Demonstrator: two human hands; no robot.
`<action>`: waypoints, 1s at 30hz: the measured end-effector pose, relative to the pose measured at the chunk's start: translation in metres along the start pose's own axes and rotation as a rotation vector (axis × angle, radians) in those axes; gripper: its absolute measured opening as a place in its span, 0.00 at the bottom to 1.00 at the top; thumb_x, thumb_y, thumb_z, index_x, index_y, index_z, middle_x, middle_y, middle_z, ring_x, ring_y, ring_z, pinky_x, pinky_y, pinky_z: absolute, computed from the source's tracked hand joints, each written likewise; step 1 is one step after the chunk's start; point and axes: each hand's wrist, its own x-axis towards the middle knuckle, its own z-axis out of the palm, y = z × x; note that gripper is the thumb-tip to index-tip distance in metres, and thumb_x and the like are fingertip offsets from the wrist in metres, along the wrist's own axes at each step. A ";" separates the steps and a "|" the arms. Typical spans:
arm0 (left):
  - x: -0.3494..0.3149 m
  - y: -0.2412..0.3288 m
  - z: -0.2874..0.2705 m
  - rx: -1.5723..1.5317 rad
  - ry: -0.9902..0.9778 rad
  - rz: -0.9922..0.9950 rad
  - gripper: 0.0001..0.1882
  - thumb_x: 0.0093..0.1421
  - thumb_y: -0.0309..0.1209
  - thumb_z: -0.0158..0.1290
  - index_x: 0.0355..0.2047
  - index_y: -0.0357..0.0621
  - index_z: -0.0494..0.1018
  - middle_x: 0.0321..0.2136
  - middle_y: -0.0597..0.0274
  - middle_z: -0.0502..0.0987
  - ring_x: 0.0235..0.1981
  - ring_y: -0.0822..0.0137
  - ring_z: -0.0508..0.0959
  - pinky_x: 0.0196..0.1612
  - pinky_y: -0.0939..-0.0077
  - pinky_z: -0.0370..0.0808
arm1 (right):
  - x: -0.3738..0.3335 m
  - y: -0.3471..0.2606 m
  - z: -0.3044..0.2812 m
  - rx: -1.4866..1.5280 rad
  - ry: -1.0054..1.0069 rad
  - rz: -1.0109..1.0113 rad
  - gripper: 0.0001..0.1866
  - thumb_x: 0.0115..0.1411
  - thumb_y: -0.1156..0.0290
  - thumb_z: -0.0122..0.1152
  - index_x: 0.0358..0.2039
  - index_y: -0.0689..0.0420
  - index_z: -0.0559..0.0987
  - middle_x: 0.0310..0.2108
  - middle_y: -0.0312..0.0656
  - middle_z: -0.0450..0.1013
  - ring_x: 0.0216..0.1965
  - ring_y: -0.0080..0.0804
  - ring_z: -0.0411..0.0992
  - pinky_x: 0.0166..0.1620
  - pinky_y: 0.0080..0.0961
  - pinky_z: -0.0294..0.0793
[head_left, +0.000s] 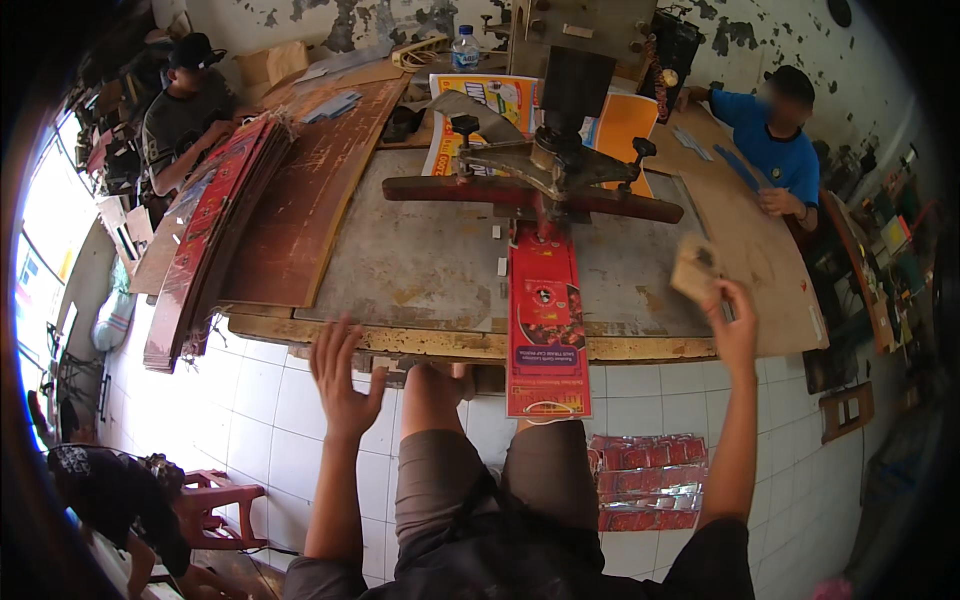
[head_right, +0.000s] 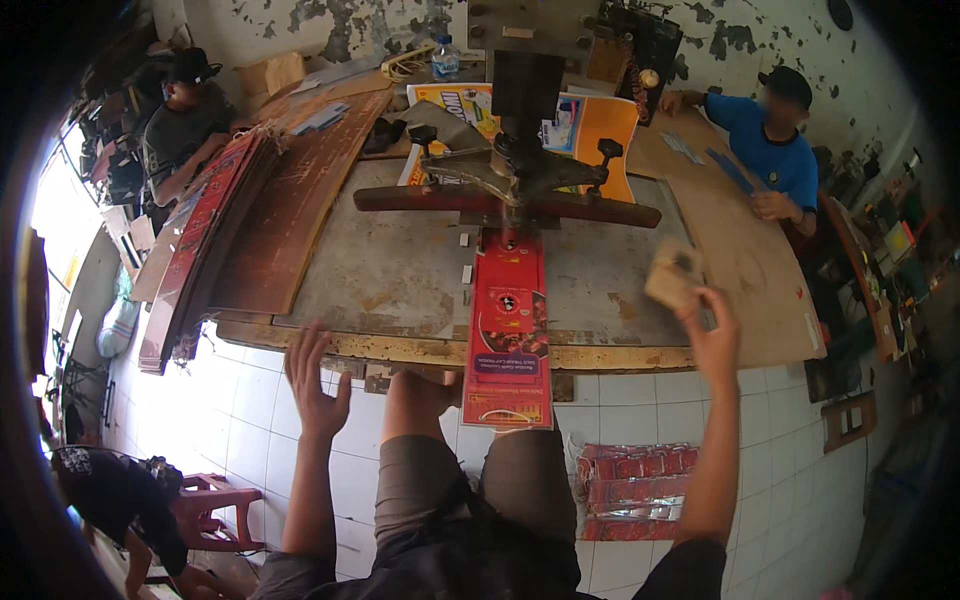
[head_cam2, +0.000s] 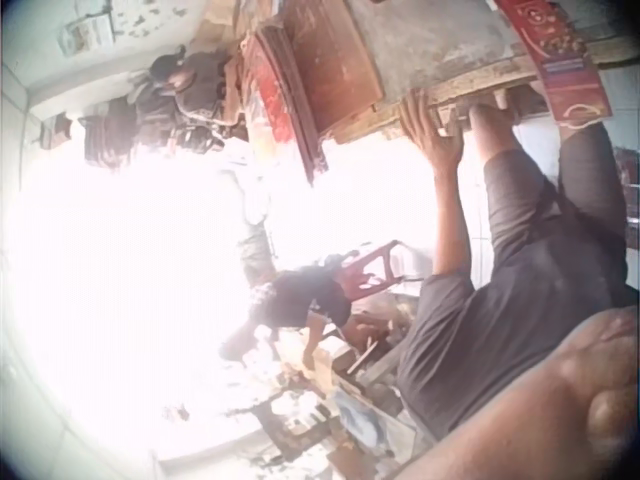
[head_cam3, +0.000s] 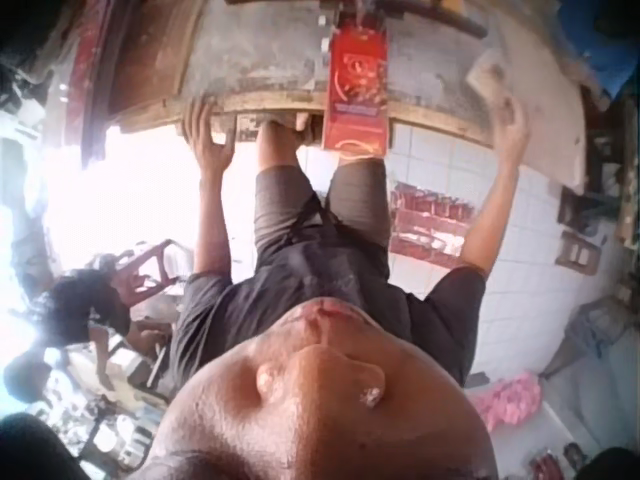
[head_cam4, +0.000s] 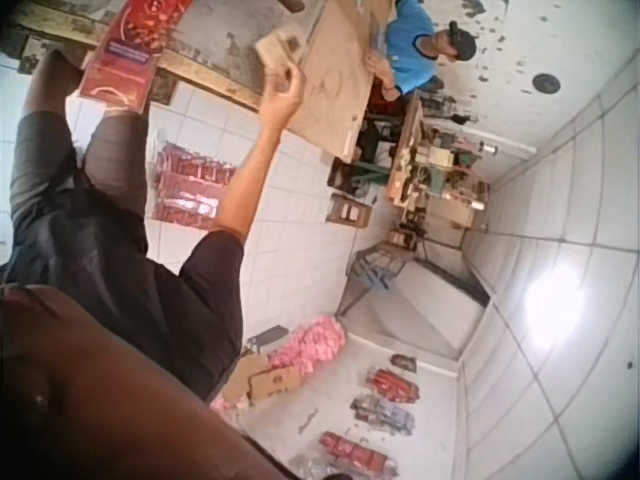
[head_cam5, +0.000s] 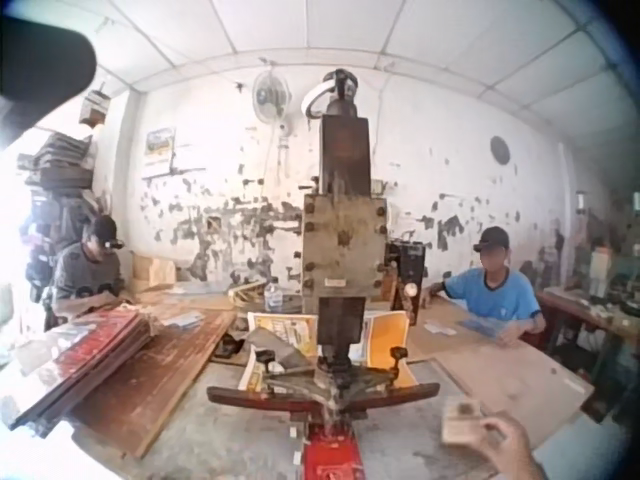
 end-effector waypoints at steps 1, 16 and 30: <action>-0.007 -0.007 0.000 0.035 -0.006 -0.004 0.32 0.64 0.39 0.59 0.68 0.46 0.69 0.72 0.50 0.67 0.76 0.45 0.60 0.77 0.43 0.49 | 0.010 0.021 -0.010 -0.060 0.040 0.039 0.21 0.67 0.60 0.72 0.55 0.58 0.79 0.50 0.44 0.79 0.54 0.39 0.77 0.59 0.35 0.75; -0.020 -0.039 0.084 0.125 0.372 0.028 0.36 0.71 0.54 0.49 0.70 0.47 0.57 0.74 0.39 0.58 0.76 0.31 0.50 0.74 0.25 0.44 | 0.152 0.202 -0.007 -0.589 0.173 0.324 0.26 0.74 0.61 0.60 0.70 0.50 0.71 0.63 0.53 0.70 0.61 0.53 0.73 0.62 0.44 0.76; -0.015 -0.054 0.113 0.181 0.495 0.079 0.41 0.71 0.64 0.38 0.74 0.52 0.51 0.75 0.41 0.50 0.78 0.38 0.46 0.76 0.27 0.40 | 0.159 0.231 -0.017 -0.603 0.183 0.308 0.29 0.71 0.65 0.62 0.71 0.46 0.71 0.61 0.56 0.74 0.60 0.54 0.74 0.62 0.44 0.74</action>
